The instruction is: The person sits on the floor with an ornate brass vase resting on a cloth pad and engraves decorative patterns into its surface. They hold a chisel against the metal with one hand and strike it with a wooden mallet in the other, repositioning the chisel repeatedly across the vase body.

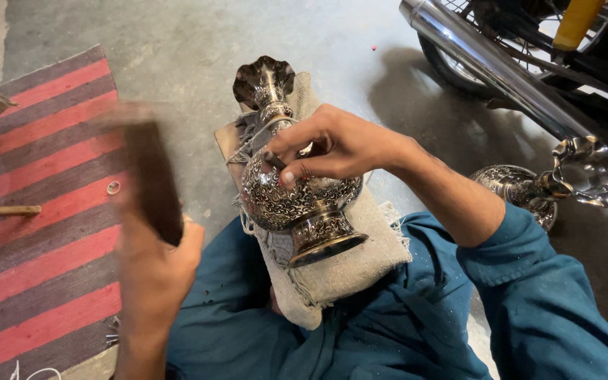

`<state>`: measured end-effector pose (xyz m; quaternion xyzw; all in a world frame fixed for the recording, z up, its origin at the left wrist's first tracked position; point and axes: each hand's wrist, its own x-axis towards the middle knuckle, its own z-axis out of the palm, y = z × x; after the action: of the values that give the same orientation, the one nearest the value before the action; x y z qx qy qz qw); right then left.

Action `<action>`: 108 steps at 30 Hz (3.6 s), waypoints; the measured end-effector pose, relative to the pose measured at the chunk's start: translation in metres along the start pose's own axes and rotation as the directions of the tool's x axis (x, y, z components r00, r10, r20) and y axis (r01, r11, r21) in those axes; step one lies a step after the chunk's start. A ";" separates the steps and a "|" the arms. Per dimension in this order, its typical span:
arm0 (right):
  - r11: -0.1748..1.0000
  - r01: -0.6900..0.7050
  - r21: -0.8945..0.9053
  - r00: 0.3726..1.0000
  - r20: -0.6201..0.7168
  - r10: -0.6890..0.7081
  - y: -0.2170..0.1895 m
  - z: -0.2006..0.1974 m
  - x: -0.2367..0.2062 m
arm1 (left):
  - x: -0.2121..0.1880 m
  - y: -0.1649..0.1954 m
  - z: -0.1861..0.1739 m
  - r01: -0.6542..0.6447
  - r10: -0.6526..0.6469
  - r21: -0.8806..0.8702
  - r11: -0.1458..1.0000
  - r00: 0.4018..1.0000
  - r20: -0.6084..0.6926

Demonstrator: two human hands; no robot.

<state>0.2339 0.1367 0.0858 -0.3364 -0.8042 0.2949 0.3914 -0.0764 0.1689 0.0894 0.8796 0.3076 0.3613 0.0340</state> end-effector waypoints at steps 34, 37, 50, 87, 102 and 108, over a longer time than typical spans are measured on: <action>0.996 0.014 -0.088 0.999 -0.039 -0.018 -0.004 0.010 -0.009 | -0.003 -0.005 -0.003 -0.011 -0.020 0.204 0.979 0.988 0.152; 0.995 -0.043 -0.089 0.996 -0.087 0.035 -0.004 0.010 -0.009 | 0.001 0.000 -0.003 0.295 -0.254 -0.266 0.918 0.951 0.176; 0.997 -0.081 -0.006 0.992 -0.095 0.080 -0.010 0.011 -0.008 | -0.001 0.001 -0.006 0.134 -0.137 -0.153 0.979 0.990 -0.011; 0.972 -0.132 -0.193 0.601 -0.796 -0.076 0.024 -0.159 0.022 | -0.118 -0.063 0.071 0.658 -0.589 -0.209 0.724 0.746 0.310; 0.954 -0.231 -0.193 0.842 -0.531 0.096 0.031 -0.240 0.085 | -0.135 -0.098 0.096 0.744 -0.541 -0.466 0.478 0.668 0.511; 0.951 -0.240 -0.197 0.742 -0.669 0.049 0.045 -0.247 0.067 | -0.122 -0.084 0.094 0.758 -0.569 -0.451 0.472 0.652 0.500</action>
<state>0.4211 0.2676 0.2093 -0.5301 -0.6192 0.0753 0.5744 -0.1252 0.1825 -0.0785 0.6635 0.4803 0.2698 0.5062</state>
